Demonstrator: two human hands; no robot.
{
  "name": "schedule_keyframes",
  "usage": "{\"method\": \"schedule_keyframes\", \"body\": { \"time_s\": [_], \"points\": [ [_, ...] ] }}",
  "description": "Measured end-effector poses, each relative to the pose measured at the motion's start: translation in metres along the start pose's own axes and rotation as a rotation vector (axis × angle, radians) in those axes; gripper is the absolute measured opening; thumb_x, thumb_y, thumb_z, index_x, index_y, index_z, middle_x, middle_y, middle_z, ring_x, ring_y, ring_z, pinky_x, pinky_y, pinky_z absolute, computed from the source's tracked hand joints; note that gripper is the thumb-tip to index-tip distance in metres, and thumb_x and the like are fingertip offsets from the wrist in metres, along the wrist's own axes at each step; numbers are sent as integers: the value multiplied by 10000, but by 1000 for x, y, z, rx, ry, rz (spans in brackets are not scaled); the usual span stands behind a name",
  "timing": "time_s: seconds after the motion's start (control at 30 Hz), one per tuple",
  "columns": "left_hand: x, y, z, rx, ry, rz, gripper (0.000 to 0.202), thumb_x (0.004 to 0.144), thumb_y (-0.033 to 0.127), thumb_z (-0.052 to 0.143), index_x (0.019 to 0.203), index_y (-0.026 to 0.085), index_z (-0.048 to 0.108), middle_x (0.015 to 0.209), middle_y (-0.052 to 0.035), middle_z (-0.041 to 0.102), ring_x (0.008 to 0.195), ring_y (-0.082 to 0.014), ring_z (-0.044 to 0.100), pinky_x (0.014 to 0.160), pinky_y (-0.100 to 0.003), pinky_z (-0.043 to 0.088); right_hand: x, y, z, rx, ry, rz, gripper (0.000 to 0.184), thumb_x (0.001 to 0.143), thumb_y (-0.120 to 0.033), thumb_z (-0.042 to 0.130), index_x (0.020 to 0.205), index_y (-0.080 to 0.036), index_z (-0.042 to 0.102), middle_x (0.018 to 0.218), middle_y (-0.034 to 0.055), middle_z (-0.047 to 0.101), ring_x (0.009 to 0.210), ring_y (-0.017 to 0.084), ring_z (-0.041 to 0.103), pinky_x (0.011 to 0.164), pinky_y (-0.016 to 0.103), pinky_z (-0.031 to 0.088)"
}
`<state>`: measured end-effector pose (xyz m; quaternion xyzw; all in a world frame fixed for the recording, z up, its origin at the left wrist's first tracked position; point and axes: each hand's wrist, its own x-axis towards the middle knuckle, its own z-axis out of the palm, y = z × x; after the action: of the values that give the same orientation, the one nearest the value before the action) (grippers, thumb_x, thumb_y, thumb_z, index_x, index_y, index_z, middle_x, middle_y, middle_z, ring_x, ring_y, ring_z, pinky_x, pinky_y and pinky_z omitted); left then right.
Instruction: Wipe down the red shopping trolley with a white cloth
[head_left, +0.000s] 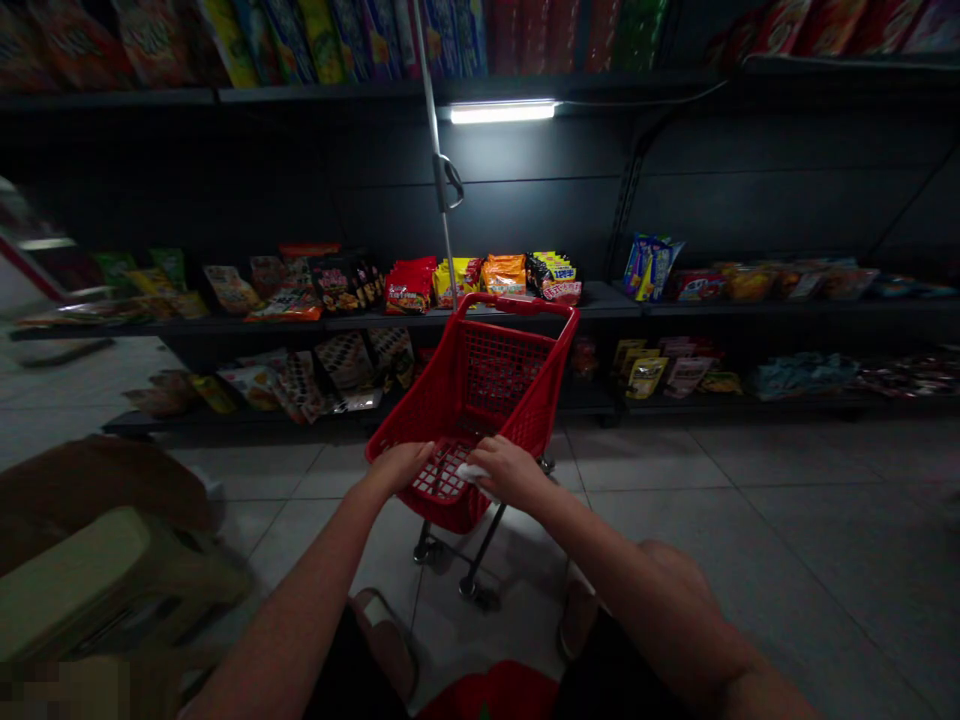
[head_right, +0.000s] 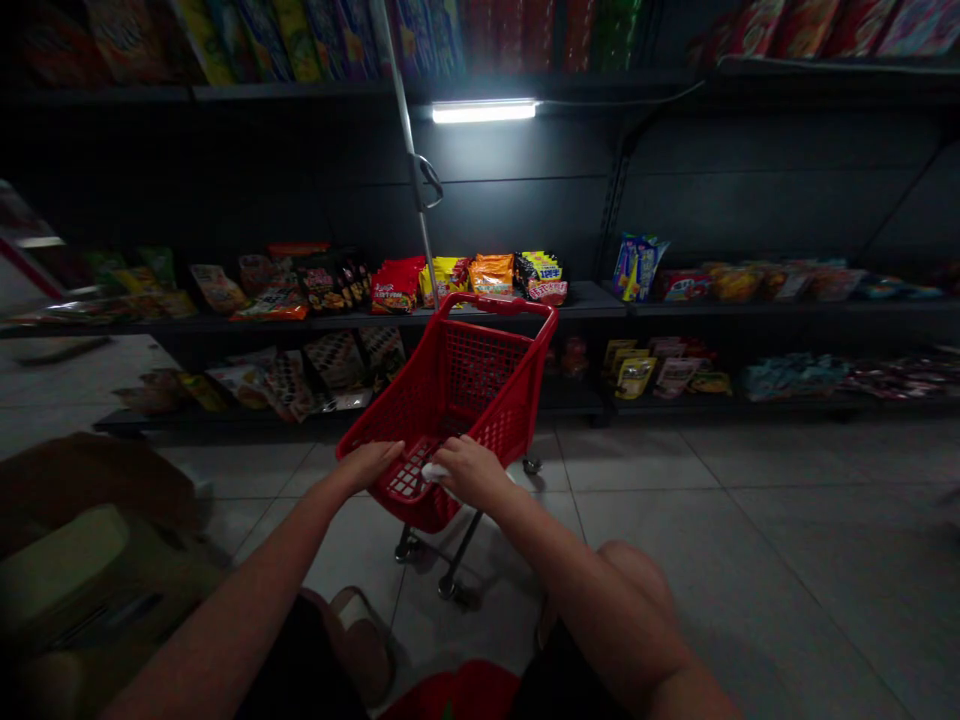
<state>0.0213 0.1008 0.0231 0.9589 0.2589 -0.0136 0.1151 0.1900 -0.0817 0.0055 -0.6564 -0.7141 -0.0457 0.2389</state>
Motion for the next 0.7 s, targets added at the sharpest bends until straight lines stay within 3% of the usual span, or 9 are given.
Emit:
{"method": "schedule_keyframes", "body": {
  "time_s": [0.1, 0.2, 0.33, 0.43, 0.5, 0.6, 0.7],
  "points": [
    [6, 19, 14, -54, -44, 19, 652, 1020, 424, 107, 1082, 197, 714, 1042, -83, 766, 953, -194, 700, 812, -265, 487, 3, -16, 12, 41, 11, -78, 283, 852, -269, 723, 1127, -264, 658, 1074, 36, 651, 978, 173, 568, 872, 269, 429],
    [-4, 26, 22, -46, -80, -8, 717, 1002, 524, 116, 1026, 181, 745, 975, -123, 772, 931, -244, 716, 769, -297, 489, 8, -1, 8, 39, 19, -87, 297, 840, -263, 733, 1130, -288, 669, 1068, 29, 659, 972, 175, 561, 850, 262, 425],
    [-19, 18, 17, -24, -111, -3, 744, 988, 569, 136, 839, 192, 759, 871, -125, 770, 865, -247, 721, 707, -291, 470, 15, 70, -29, -53, 105, 64, 171, 839, -229, 721, 1007, -260, 717, 991, 40, 653, 914, 182, 541, 822, 274, 419],
    [-24, 11, 10, -18, -135, 45, 728, 996, 541, 139, 778, 198, 743, 821, -105, 762, 813, -225, 712, 679, -275, 450, 16, 130, -68, -77, 306, 264, 117, 811, -188, 729, 916, -237, 735, 1008, 52, 620, 941, 192, 527, 858, 292, 417],
    [-24, 8, 8, -24, -140, 58, 717, 997, 536, 149, 764, 198, 736, 797, -101, 755, 790, -219, 709, 672, -271, 443, 16, 149, -81, -103, 442, 376, 117, 811, -184, 717, 918, -229, 733, 1022, 60, 595, 977, 206, 520, 903, 317, 417],
    [-23, 6, 10, -29, -134, 66, 697, 998, 530, 163, 786, 195, 737, 806, -105, 756, 790, -221, 708, 678, -275, 443, 10, 129, -62, -66, 526, 421, 147, 847, -181, 653, 973, -222, 715, 1030, 64, 579, 999, 206, 535, 941, 334, 430],
    [-22, 4, 14, -21, -130, 57, 701, 1001, 516, 162, 781, 179, 735, 834, -121, 759, 813, -232, 712, 698, -288, 448, 0, 78, -12, 149, 402, 237, 237, 862, -181, 617, 1085, -234, 681, 1117, 59, 593, 1038, 178, 570, 933, 293, 463]
  ]
}}
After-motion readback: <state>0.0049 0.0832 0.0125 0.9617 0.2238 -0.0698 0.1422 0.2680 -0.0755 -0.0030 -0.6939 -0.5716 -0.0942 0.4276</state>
